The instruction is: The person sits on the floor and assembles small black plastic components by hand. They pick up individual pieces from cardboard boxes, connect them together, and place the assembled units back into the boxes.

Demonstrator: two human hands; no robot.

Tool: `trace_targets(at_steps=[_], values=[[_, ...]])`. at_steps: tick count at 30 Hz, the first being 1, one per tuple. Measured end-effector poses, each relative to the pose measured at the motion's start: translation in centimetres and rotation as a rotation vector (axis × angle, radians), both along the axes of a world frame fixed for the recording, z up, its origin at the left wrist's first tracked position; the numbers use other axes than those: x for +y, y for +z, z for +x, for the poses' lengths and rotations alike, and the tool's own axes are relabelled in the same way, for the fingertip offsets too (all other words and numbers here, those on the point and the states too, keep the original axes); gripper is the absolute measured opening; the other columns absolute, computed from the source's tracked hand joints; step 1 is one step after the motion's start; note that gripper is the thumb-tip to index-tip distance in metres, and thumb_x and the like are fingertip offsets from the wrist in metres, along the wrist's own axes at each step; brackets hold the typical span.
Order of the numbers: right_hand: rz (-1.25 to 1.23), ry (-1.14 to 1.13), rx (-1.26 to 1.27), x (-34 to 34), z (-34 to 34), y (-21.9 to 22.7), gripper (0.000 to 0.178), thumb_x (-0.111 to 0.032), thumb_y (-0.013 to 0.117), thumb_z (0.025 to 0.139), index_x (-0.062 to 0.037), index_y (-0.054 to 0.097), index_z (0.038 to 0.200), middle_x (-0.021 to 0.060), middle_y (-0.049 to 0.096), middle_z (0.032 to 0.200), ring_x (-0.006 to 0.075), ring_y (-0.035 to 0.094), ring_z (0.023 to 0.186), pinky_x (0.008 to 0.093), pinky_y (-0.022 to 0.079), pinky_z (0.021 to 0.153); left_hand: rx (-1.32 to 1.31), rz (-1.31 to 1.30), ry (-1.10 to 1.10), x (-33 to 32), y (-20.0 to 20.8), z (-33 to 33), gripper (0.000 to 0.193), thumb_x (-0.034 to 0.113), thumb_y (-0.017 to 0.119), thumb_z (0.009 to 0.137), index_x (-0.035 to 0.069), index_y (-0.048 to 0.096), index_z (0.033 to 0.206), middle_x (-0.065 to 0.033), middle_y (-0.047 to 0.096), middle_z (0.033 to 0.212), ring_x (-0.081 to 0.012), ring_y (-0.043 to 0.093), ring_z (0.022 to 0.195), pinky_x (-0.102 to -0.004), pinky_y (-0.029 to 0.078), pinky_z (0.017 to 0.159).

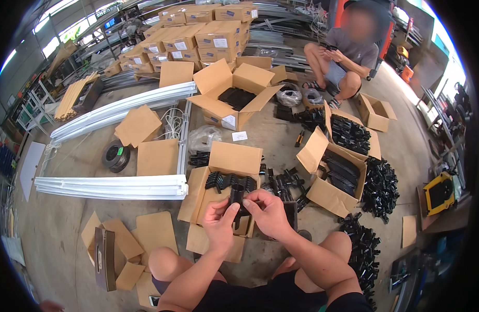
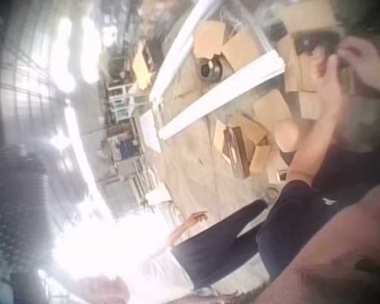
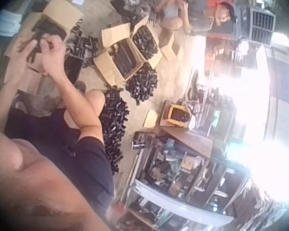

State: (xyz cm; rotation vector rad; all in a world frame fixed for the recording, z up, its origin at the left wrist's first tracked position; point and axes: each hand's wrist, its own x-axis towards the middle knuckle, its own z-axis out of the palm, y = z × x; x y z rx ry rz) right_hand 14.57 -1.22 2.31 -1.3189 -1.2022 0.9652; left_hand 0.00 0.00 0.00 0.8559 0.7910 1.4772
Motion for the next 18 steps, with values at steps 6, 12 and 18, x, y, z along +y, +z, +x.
trace_targets(at_steps=[6,12,18], values=[[-0.036,0.074,-0.033,0.2,0.9,1.9,0.006,-0.006,0.072,0.097,-0.0004,0.072,0.098,0.0002,0.068,0.089,0.0062,0.059,0.082,0.0247,0.049,0.072,-0.029,0.029,-0.014,0.5,0.2,-0.1,0.02,-0.004,0.075,0.093,-0.003,0.063,0.109,-0.0141,0.075,0.108,-0.0123,0.071,0.095,-0.0261,0.057,0.087],[-0.026,0.031,0.168,-0.3,0.5,1.6,0.008,-0.005,0.073,0.095,0.0022,0.073,0.099,0.0023,0.071,0.091,0.0074,0.063,0.082,0.0252,0.053,0.074,-0.028,0.022,-0.042,0.1,0.7,-0.1,0.021,-0.004,0.074,0.093,-0.004,0.063,0.111,-0.0161,0.074,0.111,-0.0138,0.071,0.098,-0.0266,0.057,0.088],[-0.127,-0.008,0.243,-0.4,0.0,0.6,0.011,-0.004,0.073,0.095,0.0025,0.074,0.104,0.0016,0.072,0.095,0.0063,0.063,0.083,0.0249,0.052,0.074,-0.024,-0.004,-0.047,0.0,0.7,-0.2,0.021,-0.006,0.073,0.094,-0.004,0.062,0.111,-0.0153,0.074,0.11,-0.0131,0.07,0.096,-0.0261,0.057,0.088]])
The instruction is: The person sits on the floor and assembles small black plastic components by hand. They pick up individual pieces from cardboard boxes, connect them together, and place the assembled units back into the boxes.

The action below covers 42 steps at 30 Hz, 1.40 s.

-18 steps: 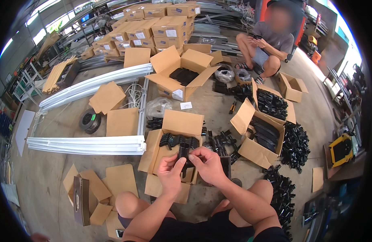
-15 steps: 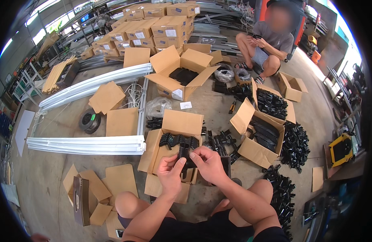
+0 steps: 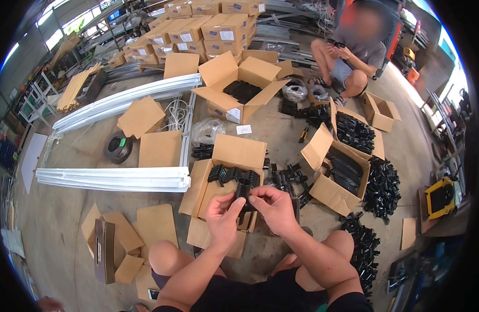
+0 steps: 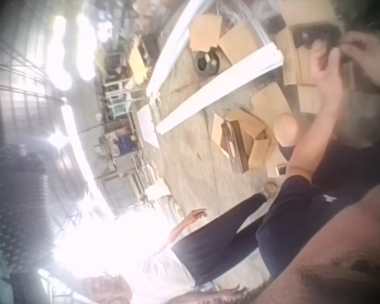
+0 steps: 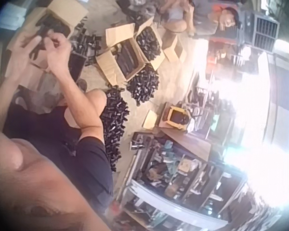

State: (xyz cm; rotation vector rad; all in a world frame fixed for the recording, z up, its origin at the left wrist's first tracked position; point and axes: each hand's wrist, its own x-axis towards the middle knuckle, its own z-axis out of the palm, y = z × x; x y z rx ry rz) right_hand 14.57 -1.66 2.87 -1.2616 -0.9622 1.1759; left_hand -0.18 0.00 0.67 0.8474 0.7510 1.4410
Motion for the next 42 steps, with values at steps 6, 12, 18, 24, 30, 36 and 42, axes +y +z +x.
trace_targets(at_steps=[6,12,18,24,30,36,42], values=[[-0.043,-0.011,0.011,0.1,0.1,0.6,0.012,-0.004,0.074,0.094,0.0016,0.074,0.105,0.0008,0.072,0.093,0.0045,0.06,0.08,0.0224,0.049,0.07,0.024,-0.021,0.003,0.1,-0.4,0.1,0.021,-0.005,0.074,0.094,-0.003,0.062,0.111,-0.0147,0.074,0.11,-0.0122,0.07,0.097,-0.0258,0.056,0.088],[-0.068,-0.02,0.063,0.4,0.1,-0.1,0.009,-0.005,0.074,0.095,0.0005,0.074,0.102,0.0007,0.07,0.091,0.0033,0.058,0.078,0.0208,0.046,0.066,0.016,-0.021,0.018,0.2,-0.6,0.5,0.021,-0.004,0.074,0.094,-0.003,0.062,0.111,-0.0147,0.074,0.11,-0.012,0.069,0.097,-0.0259,0.055,0.089],[0.064,-0.079,-0.146,0.2,-1.2,-1.4,0.01,-0.007,0.072,0.096,0.0026,0.073,0.098,0.0022,0.069,0.089,0.0059,0.059,0.08,0.0236,0.048,0.069,0.028,-0.025,0.036,-0.1,-1.0,-0.3,0.021,-0.004,0.074,0.094,-0.003,0.062,0.111,-0.0141,0.074,0.109,-0.0122,0.07,0.096,-0.0254,0.055,0.088],[0.158,-0.093,-0.154,0.0,0.2,0.7,0.007,-0.004,0.071,0.093,0.0024,0.073,0.094,0.0079,0.069,0.087,0.0143,0.066,0.081,0.0311,0.053,0.071,0.081,0.009,0.042,0.4,-0.4,0.9,0.021,-0.003,0.075,0.093,-0.003,0.064,0.11,-0.0124,0.074,0.107,-0.011,0.069,0.094,-0.0247,0.055,0.084],[0.209,-0.052,-0.227,1.1,-0.7,-0.7,0.012,-0.01,0.072,0.094,-0.001,0.07,0.102,0.0087,0.068,0.091,0.0155,0.067,0.086,0.0331,0.055,0.075,0.213,-0.048,0.112,0.6,-0.4,-0.3,0.021,0.001,0.069,0.096,-0.003,0.062,0.116,-0.0113,0.068,0.111,-0.0171,0.066,0.097,-0.0324,0.056,0.089],[0.19,-0.24,-0.312,0.1,2.4,-1.7,0.014,-0.011,0.066,0.096,0.0025,0.067,0.099,0.0133,0.067,0.088,0.0224,0.065,0.083,0.0367,0.053,0.074,0.077,-0.076,-0.095,1.9,-3.2,4.5,0.028,0.014,0.066,0.102,-0.001,0.058,0.124,-0.0131,0.067,0.116,-0.0215,0.066,0.105,-0.0361,0.057,0.091],[0.228,-0.327,-0.356,-1.4,4.3,-0.3,0.014,-0.009,0.067,0.094,0.0042,0.064,0.095,0.0175,0.066,0.088,0.0292,0.065,0.083,0.0397,0.052,0.076,0.404,-0.139,-0.16,-0.7,4.3,5.9,0.035,0.02,0.074,0.098,-0.005,0.063,0.121,-0.0155,0.07,0.104,-0.0214,0.066,0.088,-0.0324,0.057,0.073]])
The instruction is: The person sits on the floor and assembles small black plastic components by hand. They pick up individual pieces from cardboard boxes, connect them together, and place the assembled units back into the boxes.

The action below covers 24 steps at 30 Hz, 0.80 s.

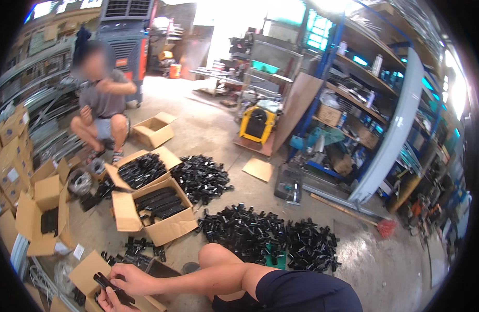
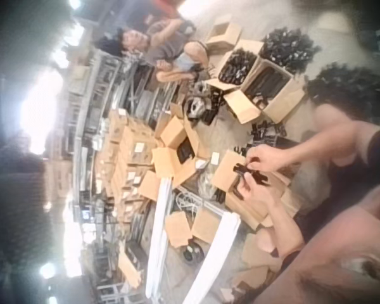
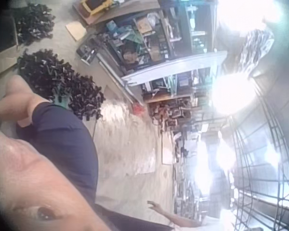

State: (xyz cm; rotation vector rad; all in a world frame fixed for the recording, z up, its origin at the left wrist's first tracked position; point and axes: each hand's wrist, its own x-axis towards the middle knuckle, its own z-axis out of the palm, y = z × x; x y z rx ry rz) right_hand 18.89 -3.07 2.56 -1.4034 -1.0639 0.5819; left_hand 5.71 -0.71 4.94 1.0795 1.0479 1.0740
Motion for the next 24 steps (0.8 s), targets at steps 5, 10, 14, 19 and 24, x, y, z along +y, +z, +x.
trace_targets(at_steps=[5,10,14,19,24], values=[[-0.002,-0.111,-0.079,-0.8,1.3,0.3,0.015,-0.008,0.07,0.091,0.0054,0.064,0.092,0.0202,0.067,0.086,0.0337,0.068,0.083,0.0416,0.053,0.074,-0.265,0.064,0.061,1.7,-4.4,3.2,0.031,0.015,0.08,0.091,-0.007,0.067,0.11,-0.0163,0.07,0.099,-0.0223,0.065,0.083,-0.0346,0.057,0.067],[-0.005,-0.093,0.118,-1.8,2.5,0.3,0.013,-0.006,0.068,0.092,0.0054,0.062,0.096,0.0167,0.068,0.084,0.0245,0.067,0.081,0.0397,0.053,0.074,-0.172,0.099,0.036,1.3,-5.8,4.1,0.028,0.016,0.082,0.09,-0.005,0.07,0.105,-0.0149,0.07,0.098,-0.0222,0.064,0.083,-0.0352,0.057,0.07],[-0.036,-0.157,0.067,-1.6,2.8,-1.0,0.012,-0.006,0.066,0.092,0.005,0.062,0.095,0.0182,0.068,0.085,0.027,0.067,0.081,0.0393,0.053,0.076,-0.128,0.072,0.001,0.9,-5.3,4.2,0.029,0.019,0.082,0.091,-0.004,0.07,0.104,-0.014,0.07,0.098,-0.0221,0.064,0.084,-0.0357,0.056,0.072],[-0.06,-0.151,-0.149,-1.5,3.6,-1.8,0.026,-0.025,0.076,0.084,-0.0031,0.075,0.098,0.0172,0.076,0.091,0.0315,0.074,0.083,0.0413,0.058,0.075,-0.075,0.084,-0.001,0.7,-4.7,4.0,0.028,0.018,0.082,0.09,-0.003,0.071,0.104,-0.0131,0.071,0.098,-0.0213,0.064,0.088,-0.0351,0.055,0.077],[-0.025,-0.17,-0.12,-2.1,2.7,0.6,0.02,-0.02,0.071,0.086,-0.0014,0.073,0.093,0.0183,0.074,0.085,0.0336,0.072,0.078,0.0428,0.058,0.071,-0.074,0.064,-0.032,1.1,-5.3,3.7,0.032,0.022,0.081,0.092,-0.002,0.071,0.111,-0.013,0.07,0.103,-0.0216,0.064,0.091,-0.0356,0.056,0.078]])
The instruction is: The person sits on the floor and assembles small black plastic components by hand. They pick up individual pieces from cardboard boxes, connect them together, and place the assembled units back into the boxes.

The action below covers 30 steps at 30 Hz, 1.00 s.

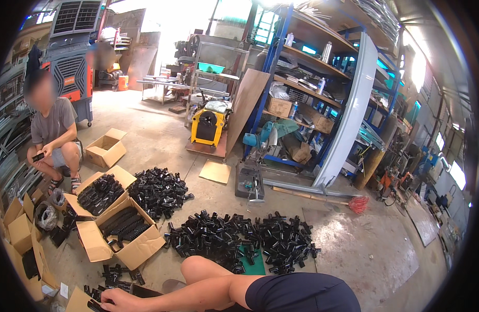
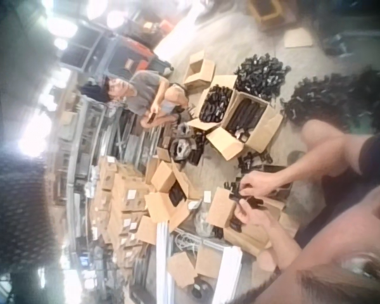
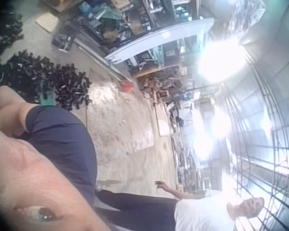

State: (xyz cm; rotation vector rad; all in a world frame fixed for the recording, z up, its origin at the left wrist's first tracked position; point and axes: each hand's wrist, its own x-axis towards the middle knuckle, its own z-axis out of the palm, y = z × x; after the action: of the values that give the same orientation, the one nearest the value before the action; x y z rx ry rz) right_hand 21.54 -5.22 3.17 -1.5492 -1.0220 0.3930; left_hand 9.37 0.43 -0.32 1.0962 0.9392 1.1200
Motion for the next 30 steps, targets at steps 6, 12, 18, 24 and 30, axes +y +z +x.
trace_targets(at_steps=[6,12,18,24,30], values=[[-0.062,0.044,-0.039,1.0,0.6,-1.7,0.02,-0.019,0.071,0.086,-0.0022,0.073,0.096,0.0178,0.074,0.086,0.0332,0.072,0.078,0.0436,0.056,0.069,0.022,-0.045,-0.035,0.6,-0.3,-0.4,0.036,0.027,0.08,0.093,0.0,0.07,0.114,-0.0131,0.069,0.107,-0.0216,0.064,0.093,-0.036,0.056,0.079],[0.023,0.071,-0.025,0.7,-0.2,-0.2,0.018,-0.018,0.07,0.086,-0.0009,0.073,0.091,0.0189,0.073,0.083,0.0329,0.071,0.075,0.043,0.056,0.067,0.057,-0.059,-0.047,1.3,-1.1,-0.8,0.039,0.031,0.08,0.093,0.001,0.07,0.116,-0.0129,0.069,0.109,-0.0216,0.064,0.093,-0.0364,0.056,0.079],[-0.003,0.072,-0.044,1.2,-0.7,-0.2,0.02,-0.018,0.07,0.087,-0.0005,0.074,0.094,0.0182,0.074,0.085,0.0313,0.071,0.076,0.0423,0.056,0.067,0.061,-0.073,-0.038,2.0,-1.7,-1.8,0.041,0.034,0.079,0.093,0.002,0.069,0.117,-0.0127,0.068,0.111,-0.0216,0.064,0.094,-0.0367,0.057,0.079],[-0.024,0.082,-0.01,1.4,-1.0,-0.7,0.018,-0.018,0.07,0.086,-0.0011,0.073,0.092,0.0182,0.073,0.085,0.0317,0.072,0.078,0.0424,0.056,0.068,0.178,-0.093,-0.102,2.6,-2.4,-2.6,0.052,0.048,0.076,0.093,0.008,0.066,0.125,-0.0114,0.066,0.117,-0.0231,0.064,0.096,-0.038,0.058,0.079],[-0.047,0.093,0.017,1.8,-1.4,0.2,0.015,-0.016,0.07,0.085,-0.0019,0.074,0.09,0.0182,0.072,0.085,0.0332,0.071,0.079,0.0427,0.056,0.069,0.28,-0.126,-0.158,3.8,-3.0,-4.0,0.061,0.056,0.071,0.095,0.011,0.059,0.134,-0.0123,0.065,0.118,-0.0248,0.064,0.099,-0.0405,0.057,0.081]])
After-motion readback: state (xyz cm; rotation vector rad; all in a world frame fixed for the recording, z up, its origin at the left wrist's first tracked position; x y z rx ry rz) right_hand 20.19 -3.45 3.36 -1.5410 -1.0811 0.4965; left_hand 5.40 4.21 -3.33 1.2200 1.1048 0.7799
